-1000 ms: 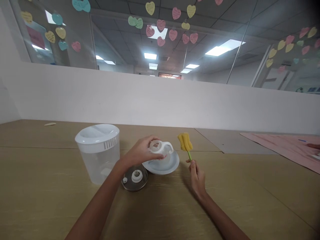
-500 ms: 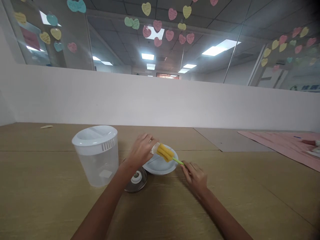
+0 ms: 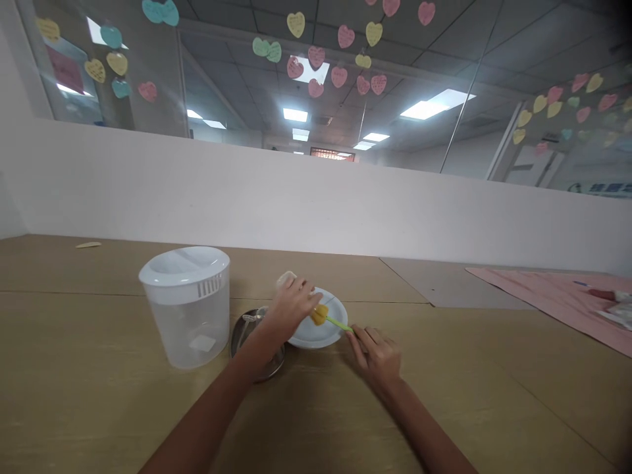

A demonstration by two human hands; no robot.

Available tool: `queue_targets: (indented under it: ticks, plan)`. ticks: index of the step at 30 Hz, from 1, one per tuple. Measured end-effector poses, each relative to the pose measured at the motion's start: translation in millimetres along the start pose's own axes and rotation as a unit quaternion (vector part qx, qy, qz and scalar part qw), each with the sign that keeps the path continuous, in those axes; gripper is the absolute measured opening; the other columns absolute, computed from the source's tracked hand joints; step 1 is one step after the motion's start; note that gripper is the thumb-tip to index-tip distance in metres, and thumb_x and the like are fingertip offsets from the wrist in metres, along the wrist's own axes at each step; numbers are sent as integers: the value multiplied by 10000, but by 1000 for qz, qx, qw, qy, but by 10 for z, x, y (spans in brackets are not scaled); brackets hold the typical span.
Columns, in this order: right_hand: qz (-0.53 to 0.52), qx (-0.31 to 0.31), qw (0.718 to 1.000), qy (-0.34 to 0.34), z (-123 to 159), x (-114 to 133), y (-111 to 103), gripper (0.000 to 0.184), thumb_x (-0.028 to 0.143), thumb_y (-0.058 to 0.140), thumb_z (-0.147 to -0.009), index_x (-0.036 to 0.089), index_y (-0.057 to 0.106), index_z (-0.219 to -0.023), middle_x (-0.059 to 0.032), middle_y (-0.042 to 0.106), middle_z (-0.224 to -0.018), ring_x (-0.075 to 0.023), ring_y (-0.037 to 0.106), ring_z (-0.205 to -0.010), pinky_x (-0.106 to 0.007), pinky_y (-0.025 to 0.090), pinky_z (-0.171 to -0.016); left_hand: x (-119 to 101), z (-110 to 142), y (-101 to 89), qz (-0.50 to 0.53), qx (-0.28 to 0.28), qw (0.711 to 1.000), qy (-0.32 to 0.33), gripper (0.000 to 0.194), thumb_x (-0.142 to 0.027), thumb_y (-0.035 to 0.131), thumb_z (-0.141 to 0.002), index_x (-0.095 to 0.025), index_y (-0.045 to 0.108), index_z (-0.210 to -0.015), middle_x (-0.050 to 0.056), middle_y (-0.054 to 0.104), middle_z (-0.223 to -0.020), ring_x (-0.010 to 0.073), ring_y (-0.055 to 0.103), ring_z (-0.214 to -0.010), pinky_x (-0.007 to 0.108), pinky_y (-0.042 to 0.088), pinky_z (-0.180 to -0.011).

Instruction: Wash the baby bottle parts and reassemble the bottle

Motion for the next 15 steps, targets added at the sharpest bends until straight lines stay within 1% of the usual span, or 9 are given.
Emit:
queue_targets:
  ticks: [2,3,4,6,8,10,12,13,15]
  plan:
    - [10,20,1000,11,14,-118,47,231,298,466,-860,166,644,-793,-24,587,-597,-100,527,-581,-216,317,-573,159,40,3,-36,-7,999,-18,305,-39,417,-781,-177,537,-1025,103,554,-990,240,455,-925,380,316,-787]
    - [19,30,999,29,24,-200,75,252,311,450,-866,165,639,-784,-30,595,-612,-107,533,-597,-217,318,-578,230,60,10,-44,-7,999,-27,311,-33,414,-780,-176,543,-1024,107,557,-997,244,457,-938,382,318,-792]
    - [31,41,997,58,37,-300,108,278,323,426,-874,163,633,-781,-38,605,-634,-115,541,-615,-219,320,-583,296,78,16,-43,-6,998,-38,324,-22,418,-771,-180,549,-1022,106,561,-1000,247,459,-949,382,322,-796]
    - [61,81,984,144,87,-543,206,331,346,369,-892,158,621,-787,-51,621,-681,-133,555,-646,-225,323,-584,426,109,6,-13,-6,997,-77,361,-32,465,-745,-196,548,-1056,100,566,-1013,251,469,-956,379,336,-800]
    - [87,164,953,238,196,-779,368,378,356,309,-908,154,611,-806,-63,632,-738,-145,569,-673,-230,328,-577,553,140,-63,60,-21,988,-142,443,-123,547,-728,-210,495,-1159,91,567,-1031,251,482,-959,368,357,-810]
    - [98,248,917,298,323,-918,522,410,360,278,-913,148,610,-801,-80,636,-787,-153,583,-694,-234,335,-569,616,169,-169,172,-44,963,-200,592,-292,600,-717,-214,392,-1267,85,555,-1094,245,488,-996,349,374,-837]
    - [96,306,891,321,419,-961,633,431,361,268,-912,144,618,-786,-97,638,-821,-160,597,-725,-237,350,-575,550,173,-272,292,-45,929,-221,687,-435,588,-707,-224,331,-1308,73,534,-1168,231,491,-1036,321,385,-855]
    - [89,330,882,323,455,-955,682,433,358,266,-910,146,624,-788,-101,640,-834,-164,603,-742,-239,358,-582,457,163,-315,342,-31,915,-214,693,-472,577,-701,-231,337,-1304,63,530,-1188,226,497,-1040,307,391,-849]
    - [74,374,867,322,515,-920,760,423,345,263,-909,154,630,-820,-100,643,-861,-170,611,-777,-242,371,-597,188,140,-386,408,23,895,-177,653,-476,579,-689,-247,391,-1270,43,567,-1142,217,532,-990,280,414,-794]
Point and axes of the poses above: each hand's wrist, its own z-axis away from the middle knuckle, its own y-axis out of the palm, x = y × z, the point moved 9 cm from there along -z, towards the middle knuckle
